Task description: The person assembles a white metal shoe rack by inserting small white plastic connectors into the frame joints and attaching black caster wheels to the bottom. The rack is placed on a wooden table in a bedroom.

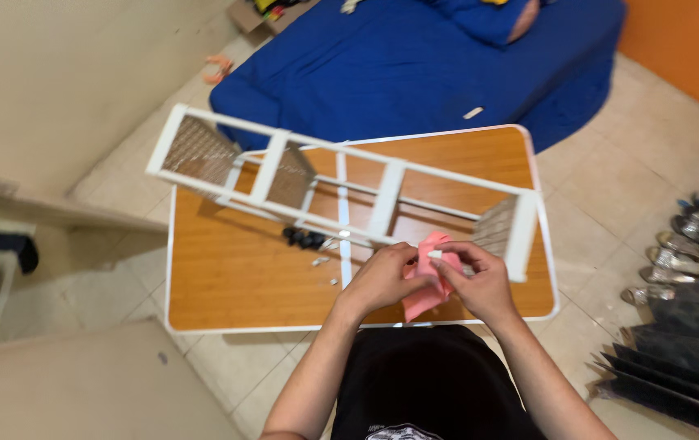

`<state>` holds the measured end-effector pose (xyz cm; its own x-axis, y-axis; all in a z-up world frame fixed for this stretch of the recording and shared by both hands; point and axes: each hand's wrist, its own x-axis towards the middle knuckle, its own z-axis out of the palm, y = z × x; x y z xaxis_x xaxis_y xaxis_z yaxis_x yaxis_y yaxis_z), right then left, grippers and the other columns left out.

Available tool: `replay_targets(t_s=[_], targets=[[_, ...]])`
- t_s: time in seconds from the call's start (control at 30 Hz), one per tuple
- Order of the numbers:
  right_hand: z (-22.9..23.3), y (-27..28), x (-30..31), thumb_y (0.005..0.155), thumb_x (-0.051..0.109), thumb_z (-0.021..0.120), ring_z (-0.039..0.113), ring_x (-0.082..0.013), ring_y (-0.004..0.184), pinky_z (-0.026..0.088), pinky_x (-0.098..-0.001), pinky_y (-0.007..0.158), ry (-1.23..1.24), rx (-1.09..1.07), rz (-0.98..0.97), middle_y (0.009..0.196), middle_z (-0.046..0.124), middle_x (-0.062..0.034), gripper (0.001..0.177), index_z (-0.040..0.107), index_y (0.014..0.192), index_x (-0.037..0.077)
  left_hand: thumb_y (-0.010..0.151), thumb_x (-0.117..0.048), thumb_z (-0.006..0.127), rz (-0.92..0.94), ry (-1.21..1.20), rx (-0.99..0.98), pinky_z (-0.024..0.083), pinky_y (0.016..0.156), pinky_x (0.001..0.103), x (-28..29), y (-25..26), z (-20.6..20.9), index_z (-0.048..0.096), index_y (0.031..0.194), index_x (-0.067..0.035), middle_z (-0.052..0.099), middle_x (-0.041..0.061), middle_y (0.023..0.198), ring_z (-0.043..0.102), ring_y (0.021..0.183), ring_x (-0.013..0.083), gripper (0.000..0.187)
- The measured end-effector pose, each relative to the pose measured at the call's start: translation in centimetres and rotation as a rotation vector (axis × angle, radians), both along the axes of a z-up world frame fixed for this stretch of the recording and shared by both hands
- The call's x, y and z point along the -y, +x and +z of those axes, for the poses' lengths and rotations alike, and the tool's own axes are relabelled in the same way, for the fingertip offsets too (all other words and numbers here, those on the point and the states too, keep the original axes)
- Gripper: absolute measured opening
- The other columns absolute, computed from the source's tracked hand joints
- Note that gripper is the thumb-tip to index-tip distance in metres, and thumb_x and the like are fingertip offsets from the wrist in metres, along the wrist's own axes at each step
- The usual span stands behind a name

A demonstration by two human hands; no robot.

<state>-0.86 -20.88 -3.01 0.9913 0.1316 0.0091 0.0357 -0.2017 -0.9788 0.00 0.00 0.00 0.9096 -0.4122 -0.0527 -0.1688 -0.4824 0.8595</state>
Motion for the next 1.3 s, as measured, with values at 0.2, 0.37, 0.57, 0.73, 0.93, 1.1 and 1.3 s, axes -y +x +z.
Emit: replay_targets(t_s=[0.2,0.37,0.57,0.73,0.93,1.1,1.3], targets=[[-0.6,0.6,7.6,0.091,0.002,0.074,0.071,-0.0118,0.095,0.059,-0.0266,0.082,0.208,-0.087,-0.025,0.103,0.076,-0.0079,0.025,0.071,0.116,-0.002,0.094,-0.028,0.068,0.102,-0.047,-0.195,0.049,0.063,0.033,7.3,0.7,-0.6,0.068,0.096,0.000,0.067,0.014,0.075,0.058,0.066,0.0205,0.028],[0.5,1.2,13.0,0.090,-0.002,0.071,0.071,-0.0132,0.093,0.059,-0.0262,0.081,0.271,-0.024,-0.067,0.105,0.070,-0.0056,0.024,0.070,0.114,-0.003,0.100,-0.015,0.060,0.263,-0.517,-0.259,0.048,0.067,0.025,12.4,1.8,-2.6,0.065,0.105,0.000,0.068,0.001,0.085,0.056,0.078,0.0059,0.017],[2.0,1.1,16.3,0.081,-0.005,0.076,0.067,-0.0123,0.085,0.057,-0.0251,0.078,0.028,0.134,-0.081,0.100,0.071,-0.0055,0.024,0.073,0.105,-0.003,0.100,-0.016,0.063,0.191,-0.597,-0.371,0.053,0.076,0.023,17.3,2.1,-2.1,0.069,0.116,0.001,0.072,0.000,0.096,0.062,0.086,0.0043,0.024],[2.6,1.2,18.1,0.078,-0.001,0.081,0.064,-0.0135,0.081,0.055,-0.0276,0.074,-0.082,0.158,-0.041,0.099,0.071,-0.0055,0.023,0.073,0.100,-0.002,0.096,-0.018,0.072,0.190,-0.491,-0.410,0.055,0.072,0.025,20.1,1.7,-1.0,0.075,0.106,0.002,0.076,0.003,0.090,0.064,0.081,0.0053,0.023],[2.7,1.6,19.5,0.079,0.000,0.078,0.068,-0.0121,0.083,0.057,-0.0267,0.076,-0.099,0.197,0.011,0.101,0.070,-0.0051,0.022,0.070,0.100,-0.002,0.092,-0.016,0.075,0.245,-0.445,-0.400,0.054,0.067,0.025,20.5,2.2,-1.0,0.079,0.100,0.003,0.077,0.003,0.083,0.064,0.075,0.0053,0.021],[1.8,2.7,20.2,0.082,0.001,0.079,0.068,-0.0110,0.079,0.057,-0.0250,0.073,-0.056,0.081,0.003,0.102,0.072,-0.0039,0.019,0.073,0.100,0.000,0.094,-0.008,0.073,0.262,-0.397,-0.344,0.054,0.070,0.026,20.3,2.7,-2.4,0.075,0.108,0.006,0.076,0.004,0.089,0.064,0.080,0.0061,0.021],[-1.1,5.1,20.2,0.088,-0.001,0.073,0.072,-0.0100,0.092,0.060,-0.0248,0.083,0.026,0.037,-0.114,0.107,0.070,-0.0047,0.020,0.074,0.107,0.002,0.087,0.003,0.058,0.388,-0.046,0.100,0.055,0.076,0.033,20.3,3.4,-3.2,0.053,0.148,-0.008,0.067,0.016,0.118,0.068,0.092,0.0254,0.062]])
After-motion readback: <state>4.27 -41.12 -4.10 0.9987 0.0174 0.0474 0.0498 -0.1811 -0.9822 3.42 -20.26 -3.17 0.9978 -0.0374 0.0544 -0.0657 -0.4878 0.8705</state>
